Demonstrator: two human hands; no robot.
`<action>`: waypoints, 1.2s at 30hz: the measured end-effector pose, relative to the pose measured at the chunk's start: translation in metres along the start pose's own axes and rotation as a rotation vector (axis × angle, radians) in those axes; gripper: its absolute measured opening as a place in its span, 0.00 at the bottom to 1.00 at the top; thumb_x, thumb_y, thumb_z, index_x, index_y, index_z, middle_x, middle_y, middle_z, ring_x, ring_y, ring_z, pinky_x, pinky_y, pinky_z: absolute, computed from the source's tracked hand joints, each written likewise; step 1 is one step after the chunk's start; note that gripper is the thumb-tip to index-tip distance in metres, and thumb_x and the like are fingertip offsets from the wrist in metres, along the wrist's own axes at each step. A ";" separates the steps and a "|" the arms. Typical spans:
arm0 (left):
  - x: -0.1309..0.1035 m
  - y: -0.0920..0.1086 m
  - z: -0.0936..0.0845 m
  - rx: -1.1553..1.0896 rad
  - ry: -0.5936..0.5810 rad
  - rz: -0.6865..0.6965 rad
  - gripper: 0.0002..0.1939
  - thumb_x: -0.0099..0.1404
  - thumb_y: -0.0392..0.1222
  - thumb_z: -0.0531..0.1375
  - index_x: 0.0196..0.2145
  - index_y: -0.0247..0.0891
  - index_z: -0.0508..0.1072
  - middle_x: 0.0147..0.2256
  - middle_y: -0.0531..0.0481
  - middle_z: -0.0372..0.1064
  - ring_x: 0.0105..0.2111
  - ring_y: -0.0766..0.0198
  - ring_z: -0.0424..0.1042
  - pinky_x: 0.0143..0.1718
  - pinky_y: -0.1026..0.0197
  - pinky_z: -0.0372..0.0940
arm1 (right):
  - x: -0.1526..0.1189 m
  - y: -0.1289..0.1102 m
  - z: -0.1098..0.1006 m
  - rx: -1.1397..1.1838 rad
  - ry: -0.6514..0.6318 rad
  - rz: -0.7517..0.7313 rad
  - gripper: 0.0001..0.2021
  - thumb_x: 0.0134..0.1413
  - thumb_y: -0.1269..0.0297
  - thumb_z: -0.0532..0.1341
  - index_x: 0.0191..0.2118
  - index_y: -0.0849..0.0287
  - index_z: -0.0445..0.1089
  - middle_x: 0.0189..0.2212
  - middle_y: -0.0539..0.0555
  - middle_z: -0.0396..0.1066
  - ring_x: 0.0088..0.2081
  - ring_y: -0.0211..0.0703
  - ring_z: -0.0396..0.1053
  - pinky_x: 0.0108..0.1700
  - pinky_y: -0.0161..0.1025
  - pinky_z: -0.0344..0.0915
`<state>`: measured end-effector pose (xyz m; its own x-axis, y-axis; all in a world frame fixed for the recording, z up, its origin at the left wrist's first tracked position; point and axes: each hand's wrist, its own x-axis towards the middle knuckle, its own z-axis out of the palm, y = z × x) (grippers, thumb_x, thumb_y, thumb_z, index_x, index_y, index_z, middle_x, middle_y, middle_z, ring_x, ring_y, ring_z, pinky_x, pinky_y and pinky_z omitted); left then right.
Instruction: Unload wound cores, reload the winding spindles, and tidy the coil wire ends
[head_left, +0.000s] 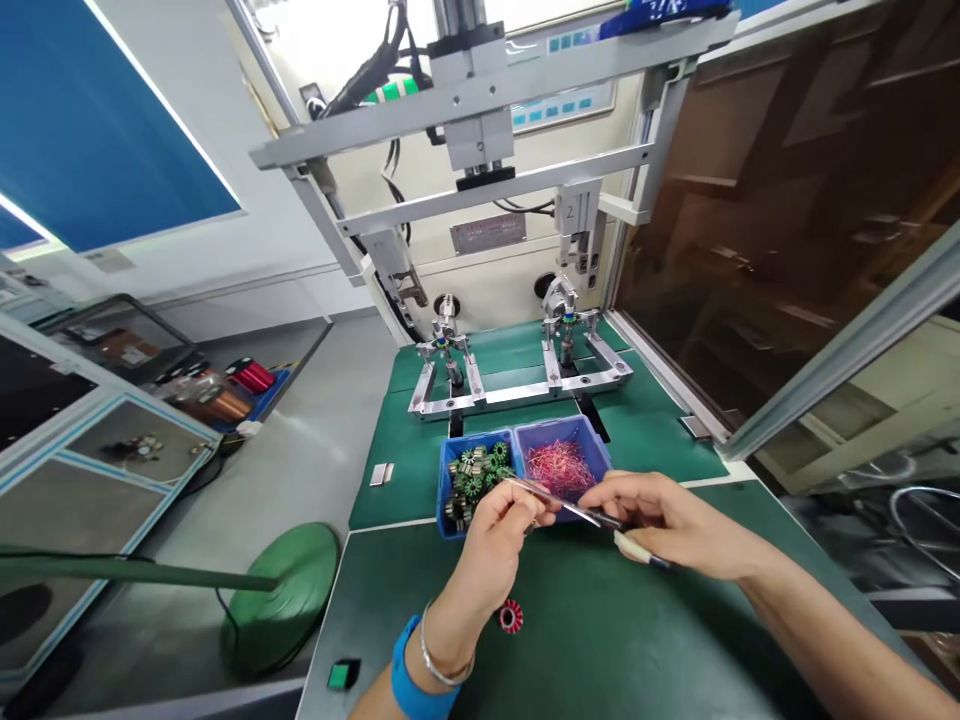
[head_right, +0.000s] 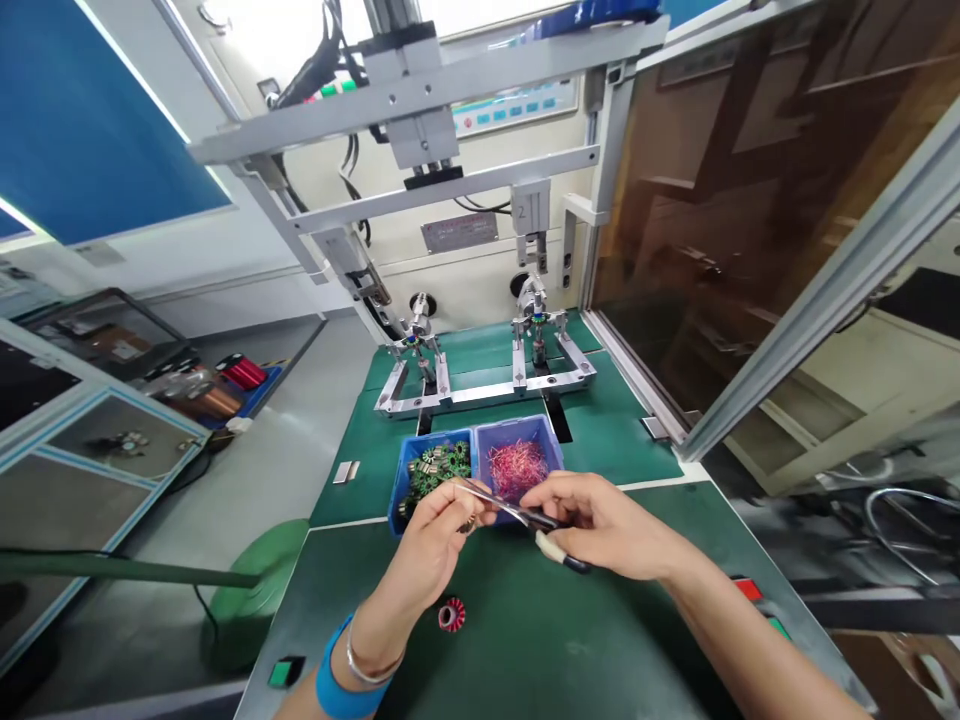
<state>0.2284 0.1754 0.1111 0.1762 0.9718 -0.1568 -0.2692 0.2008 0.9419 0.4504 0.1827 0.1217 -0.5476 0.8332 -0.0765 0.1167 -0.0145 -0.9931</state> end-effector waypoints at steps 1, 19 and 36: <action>0.001 0.002 0.003 -0.004 0.002 -0.033 0.11 0.54 0.43 0.65 0.23 0.34 0.69 0.31 0.47 0.72 0.33 0.63 0.71 0.39 0.61 0.64 | 0.001 0.001 0.000 0.006 -0.005 -0.008 0.15 0.48 0.67 0.63 0.44 0.62 0.75 0.28 0.48 0.60 0.27 0.36 0.58 0.29 0.32 0.55; 0.029 0.004 0.034 0.105 0.004 -0.195 0.11 0.48 0.43 0.65 0.22 0.35 0.68 0.26 0.46 0.73 0.28 0.63 0.73 0.36 0.60 0.67 | -0.015 0.013 -0.011 0.089 0.138 0.092 0.15 0.50 0.55 0.67 0.39 0.61 0.74 0.24 0.47 0.59 0.24 0.36 0.57 0.20 0.28 0.53; 0.022 0.003 0.024 0.183 0.022 -0.224 0.11 0.50 0.44 0.64 0.22 0.35 0.67 0.30 0.45 0.73 0.31 0.61 0.75 0.39 0.60 0.69 | -0.018 0.010 0.003 0.176 0.117 0.128 0.16 0.50 0.52 0.66 0.37 0.61 0.73 0.23 0.48 0.62 0.22 0.34 0.59 0.20 0.29 0.60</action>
<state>0.2539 0.1944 0.1170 0.1905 0.9086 -0.3718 -0.0501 0.3872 0.9206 0.4590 0.1658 0.1133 -0.4368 0.8766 -0.2021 0.0270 -0.2118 -0.9769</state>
